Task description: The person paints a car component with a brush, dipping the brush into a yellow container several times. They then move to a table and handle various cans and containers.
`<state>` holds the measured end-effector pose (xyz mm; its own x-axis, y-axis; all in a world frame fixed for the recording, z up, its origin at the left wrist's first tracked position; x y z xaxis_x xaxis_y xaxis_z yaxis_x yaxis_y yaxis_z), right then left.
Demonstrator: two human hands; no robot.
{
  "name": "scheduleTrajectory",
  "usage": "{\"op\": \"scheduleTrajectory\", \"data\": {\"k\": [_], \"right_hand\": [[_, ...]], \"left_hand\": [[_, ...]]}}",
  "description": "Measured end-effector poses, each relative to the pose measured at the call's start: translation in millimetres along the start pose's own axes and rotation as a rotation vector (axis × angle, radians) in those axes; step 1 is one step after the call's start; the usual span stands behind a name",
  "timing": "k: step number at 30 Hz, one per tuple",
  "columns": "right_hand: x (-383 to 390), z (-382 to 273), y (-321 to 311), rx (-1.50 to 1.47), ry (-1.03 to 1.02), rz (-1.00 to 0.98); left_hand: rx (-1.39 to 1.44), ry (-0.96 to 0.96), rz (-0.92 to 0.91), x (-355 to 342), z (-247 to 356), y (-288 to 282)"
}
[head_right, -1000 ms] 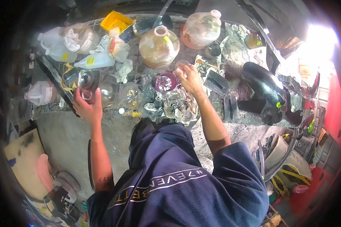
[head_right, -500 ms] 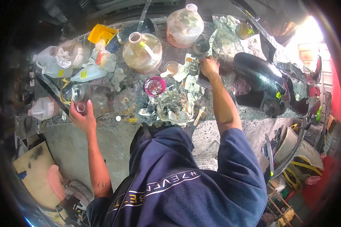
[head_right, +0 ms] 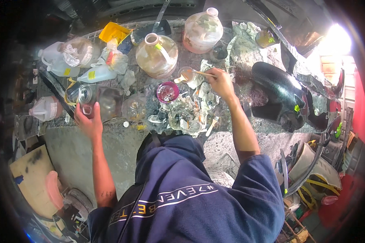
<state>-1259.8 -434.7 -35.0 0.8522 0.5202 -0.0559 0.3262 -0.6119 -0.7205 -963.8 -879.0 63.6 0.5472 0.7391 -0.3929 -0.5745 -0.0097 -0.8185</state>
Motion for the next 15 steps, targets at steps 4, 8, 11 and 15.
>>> {"op": "scheduleTrajectory", "data": {"k": [4, 8, 11, 15], "right_hand": [[-9, -23, 53, 0.344, -0.208, -0.116], [-16, -28, 83, 0.317, -0.192, -0.228], [-20, -38, 50, 0.301, -0.112, -0.131], [-15, 0, 7, 0.033, 0.082, 0.054]], "left_hand": [[-0.010, 0.006, 0.006, 0, -1, 1], [-0.003, 0.021, 0.014, 0, -1, 0], [-0.006, 0.018, 0.011, 2, 0, -1], [0.010, 0.028, -0.005, 2, 2, -1]]}}
Point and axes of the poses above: each hand's wrist, its own x-axis away from the middle knuckle, its own y-axis out of the palm, z = x × y, the point moved 10 cm from there along -x, towards the middle knuckle, and after that the axes turned 4 degrees about -y, right-handed, at the moved point
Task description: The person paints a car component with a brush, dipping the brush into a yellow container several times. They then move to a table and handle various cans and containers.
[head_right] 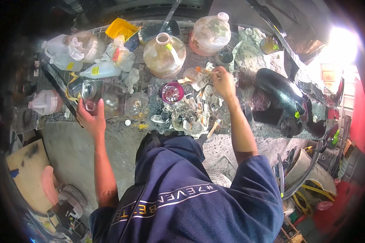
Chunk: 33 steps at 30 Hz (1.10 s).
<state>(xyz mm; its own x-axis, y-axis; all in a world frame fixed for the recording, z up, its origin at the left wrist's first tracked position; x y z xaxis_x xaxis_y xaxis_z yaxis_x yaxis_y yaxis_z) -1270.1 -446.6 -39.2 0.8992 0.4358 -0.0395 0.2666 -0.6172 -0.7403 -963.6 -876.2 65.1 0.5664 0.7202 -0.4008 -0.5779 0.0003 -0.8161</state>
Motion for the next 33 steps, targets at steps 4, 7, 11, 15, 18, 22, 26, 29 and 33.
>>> {"op": "scheduleTrajectory", "data": {"k": [4, 7, 11, 15, 18, 22, 26, 29, 33], "right_hand": [[5, 67, -11, -0.210, 0.410, 0.088], [-4, 125, 2, -0.034, 0.457, 0.161], [-11, 85, 5, 0.363, 0.329, 0.056], [-9, 28, -12, 0.313, -0.023, 0.102], [2, 26, 11, 0.334, -0.142, -0.051], [19, 18, 18, 0.354, -0.178, -0.172], [6, -24, -9, 0.094, -0.044, -0.059], [-7, -30, 19, 0.097, -0.021, -0.092], [-21, -11, 75, 0.240, -0.054, -0.224]], "left_hand": [[0.025, 0.028, 0.027, -2, 2, -1], [0.022, 0.009, 0.034, -3, 0, 4], [-0.023, 0.010, 0.042, 0, -7, 1], [0.030, -0.004, 0.035, -1, 2, -1], [0.011, -0.001, 0.040, -1, 4, -1], [-0.052, -0.023, 0.012, -2, -7, 1], [0.020, 0.005, 0.031, 2, -4, -2], [0.014, -0.007, 0.027, -1, -3, 1], [-0.014, -0.003, 0.010, -1, -3, 1]]}}
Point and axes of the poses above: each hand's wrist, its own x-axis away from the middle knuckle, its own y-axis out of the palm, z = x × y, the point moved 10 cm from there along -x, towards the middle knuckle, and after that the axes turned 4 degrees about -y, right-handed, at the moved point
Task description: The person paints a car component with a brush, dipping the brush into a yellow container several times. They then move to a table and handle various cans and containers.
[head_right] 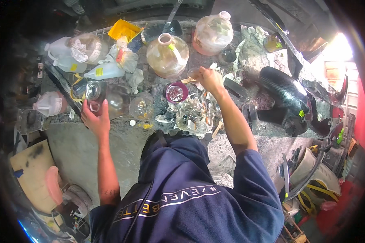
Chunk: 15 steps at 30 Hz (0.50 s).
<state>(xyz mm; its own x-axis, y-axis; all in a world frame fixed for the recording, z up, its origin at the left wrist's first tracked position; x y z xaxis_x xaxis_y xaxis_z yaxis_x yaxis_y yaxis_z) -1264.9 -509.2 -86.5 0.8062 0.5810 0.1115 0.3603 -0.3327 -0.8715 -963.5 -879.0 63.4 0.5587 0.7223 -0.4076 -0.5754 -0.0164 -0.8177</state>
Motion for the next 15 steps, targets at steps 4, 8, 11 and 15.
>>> {"op": "scheduleTrajectory", "data": {"k": [4, 8, 11, 15], "right_hand": [[-7, 6, 21, 0.047, 0.014, -0.065], [3, -35, -15, 0.230, -0.106, 0.085], [17, -63, -41, 0.278, -0.194, 0.215], [14, -83, -1, -0.175, -0.409, -0.056]], "left_hand": [[0.030, 0.005, 0.007, -1, 7, -1], [0.012, -0.018, 0.008, 1, -4, -6], [0.009, 0.029, 0.012, -1, 6, -5], [-0.008, 0.011, 0.016, 0, 1, -1]]}}
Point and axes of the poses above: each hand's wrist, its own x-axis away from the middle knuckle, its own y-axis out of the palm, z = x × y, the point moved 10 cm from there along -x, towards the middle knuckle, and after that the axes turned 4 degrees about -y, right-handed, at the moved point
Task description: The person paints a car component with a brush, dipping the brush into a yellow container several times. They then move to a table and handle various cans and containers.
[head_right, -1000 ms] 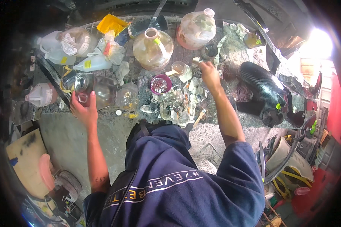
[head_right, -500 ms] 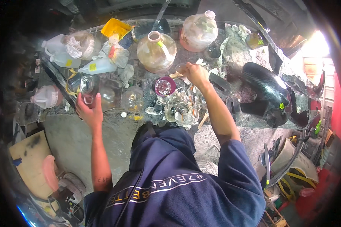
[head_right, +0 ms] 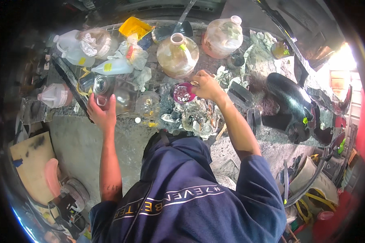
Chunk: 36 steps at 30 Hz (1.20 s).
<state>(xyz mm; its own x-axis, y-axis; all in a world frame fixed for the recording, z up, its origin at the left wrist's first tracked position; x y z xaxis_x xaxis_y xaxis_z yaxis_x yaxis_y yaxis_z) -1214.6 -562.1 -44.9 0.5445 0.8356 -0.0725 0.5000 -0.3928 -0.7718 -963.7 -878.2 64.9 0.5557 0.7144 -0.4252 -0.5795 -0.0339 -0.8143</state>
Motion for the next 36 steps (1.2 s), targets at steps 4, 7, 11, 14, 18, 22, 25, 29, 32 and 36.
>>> {"op": "scheduleTrajectory", "data": {"k": [4, 7, 11, 14, 18, 22, 25, 29, 32, 36], "right_hand": [[-5, 12, 10, -0.035, 0.143, -0.094], [11, 22, -23, -0.131, 0.255, 0.159], [18, 42, -31, -0.062, 0.314, 0.234], [19, 59, -17, -0.031, 0.335, 0.250], [14, 55, -11, 0.052, 0.277, 0.248], [7, 51, -12, -0.014, 0.351, 0.143], [11, 42, -18, -0.025, 0.357, 0.172], [21, 40, -27, -0.009, 0.333, 0.177], [22, 25, -23, -0.056, 0.300, 0.182], [31, 9, -31, -0.081, 0.328, 0.286]], "left_hand": [[0.032, 0.009, -0.005, 1, -2, -3], [0.023, 0.008, -0.012, 2, 0, -6], [0.034, 0.016, 0.005, 0, 2, -2], [0.042, 0.009, -0.011, 0, 2, -3], [0.016, 0.044, 0.029, 0, 9, -4], [0.054, 0.065, 0.046, -2, 6, -9], [0.150, 0.049, 0.037, -1, -2, -15], [0.252, -0.007, 0.040, -8, 2, -37], [0.554, -0.250, 0.069, 7, -51, -52], [0.790, -0.567, 0.106, 66, -157, -67]]}}
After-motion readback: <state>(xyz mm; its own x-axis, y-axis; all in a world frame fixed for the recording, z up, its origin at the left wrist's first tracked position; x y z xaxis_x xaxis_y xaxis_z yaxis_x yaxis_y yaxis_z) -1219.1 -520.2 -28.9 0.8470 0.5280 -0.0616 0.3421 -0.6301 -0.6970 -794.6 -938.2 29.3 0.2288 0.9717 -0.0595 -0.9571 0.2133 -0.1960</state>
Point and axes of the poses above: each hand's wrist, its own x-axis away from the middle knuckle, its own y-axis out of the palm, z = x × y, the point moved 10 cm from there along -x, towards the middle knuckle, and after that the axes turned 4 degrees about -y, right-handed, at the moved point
